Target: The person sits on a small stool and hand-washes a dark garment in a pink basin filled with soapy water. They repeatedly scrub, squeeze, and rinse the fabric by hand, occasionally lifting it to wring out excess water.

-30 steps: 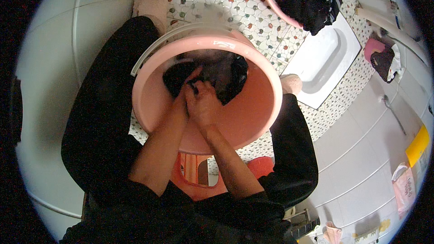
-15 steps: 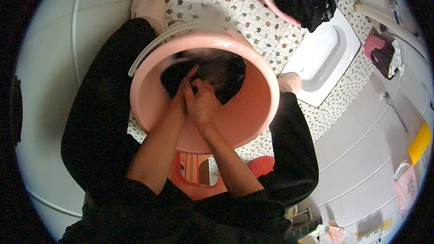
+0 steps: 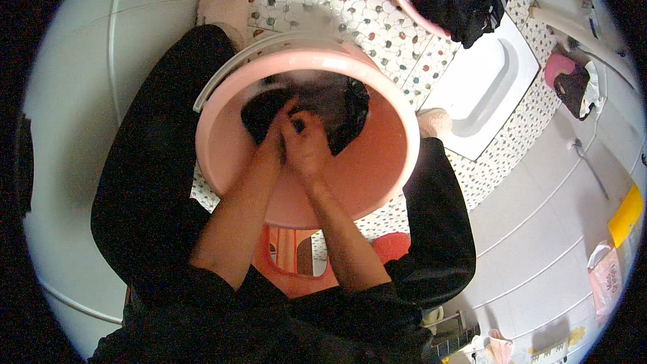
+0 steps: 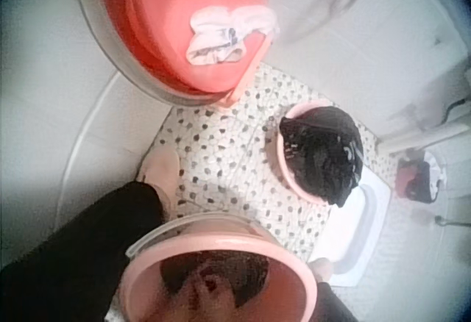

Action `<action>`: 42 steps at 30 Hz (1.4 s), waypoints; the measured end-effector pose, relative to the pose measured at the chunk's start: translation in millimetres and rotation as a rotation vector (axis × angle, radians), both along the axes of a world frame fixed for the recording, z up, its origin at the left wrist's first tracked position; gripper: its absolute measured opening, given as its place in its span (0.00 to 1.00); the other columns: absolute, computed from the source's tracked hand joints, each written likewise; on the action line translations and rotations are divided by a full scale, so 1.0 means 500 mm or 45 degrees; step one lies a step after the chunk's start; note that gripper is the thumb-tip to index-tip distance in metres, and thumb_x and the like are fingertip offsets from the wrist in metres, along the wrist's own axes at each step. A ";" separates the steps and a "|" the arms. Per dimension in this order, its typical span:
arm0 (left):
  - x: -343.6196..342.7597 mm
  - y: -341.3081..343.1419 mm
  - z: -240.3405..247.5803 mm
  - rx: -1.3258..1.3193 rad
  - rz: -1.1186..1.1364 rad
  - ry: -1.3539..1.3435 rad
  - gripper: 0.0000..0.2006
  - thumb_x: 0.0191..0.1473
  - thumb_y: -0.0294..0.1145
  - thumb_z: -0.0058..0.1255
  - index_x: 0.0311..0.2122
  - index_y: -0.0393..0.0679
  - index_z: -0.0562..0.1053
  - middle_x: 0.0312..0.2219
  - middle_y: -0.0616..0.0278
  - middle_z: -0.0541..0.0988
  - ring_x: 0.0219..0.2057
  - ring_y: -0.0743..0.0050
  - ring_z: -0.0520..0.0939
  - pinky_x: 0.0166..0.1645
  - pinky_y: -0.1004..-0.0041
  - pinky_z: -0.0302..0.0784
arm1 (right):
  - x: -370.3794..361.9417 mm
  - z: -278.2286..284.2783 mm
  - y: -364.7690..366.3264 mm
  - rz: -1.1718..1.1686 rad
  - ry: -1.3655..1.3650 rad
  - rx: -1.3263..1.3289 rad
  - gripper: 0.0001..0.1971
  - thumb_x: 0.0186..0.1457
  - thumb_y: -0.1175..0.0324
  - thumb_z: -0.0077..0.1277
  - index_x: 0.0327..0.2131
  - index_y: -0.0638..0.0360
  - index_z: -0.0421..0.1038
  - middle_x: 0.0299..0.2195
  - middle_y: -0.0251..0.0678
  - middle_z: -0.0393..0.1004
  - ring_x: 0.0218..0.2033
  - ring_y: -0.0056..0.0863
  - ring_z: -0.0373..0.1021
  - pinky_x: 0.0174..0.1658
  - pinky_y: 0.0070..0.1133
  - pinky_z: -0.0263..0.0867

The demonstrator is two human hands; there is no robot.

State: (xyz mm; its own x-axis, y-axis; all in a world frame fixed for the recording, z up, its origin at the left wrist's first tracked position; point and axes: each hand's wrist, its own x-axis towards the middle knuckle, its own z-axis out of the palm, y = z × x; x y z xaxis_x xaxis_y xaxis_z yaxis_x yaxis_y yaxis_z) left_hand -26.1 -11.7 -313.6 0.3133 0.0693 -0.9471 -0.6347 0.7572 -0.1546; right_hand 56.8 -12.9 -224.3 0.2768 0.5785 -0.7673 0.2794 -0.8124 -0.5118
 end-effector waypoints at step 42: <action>-0.031 0.059 0.220 0.181 -0.174 -0.110 0.27 0.54 0.54 0.57 0.50 0.42 0.71 0.42 0.55 0.77 0.42 0.52 0.79 0.47 0.56 0.78 | 0.094 0.136 -0.011 0.422 -0.028 0.183 0.28 0.52 0.64 0.60 0.55 0.64 0.66 0.43 0.53 0.76 0.46 0.46 0.73 0.49 0.30 0.68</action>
State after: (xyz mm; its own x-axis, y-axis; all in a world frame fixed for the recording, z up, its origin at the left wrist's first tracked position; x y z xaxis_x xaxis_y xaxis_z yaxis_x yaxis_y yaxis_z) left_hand -41.7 17.7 -203.5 0.4088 0.1517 -0.8999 -0.5136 0.8533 -0.0894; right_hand 103.6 -18.6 -156.2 0.0715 0.7411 -0.6676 0.5281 -0.5960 -0.6050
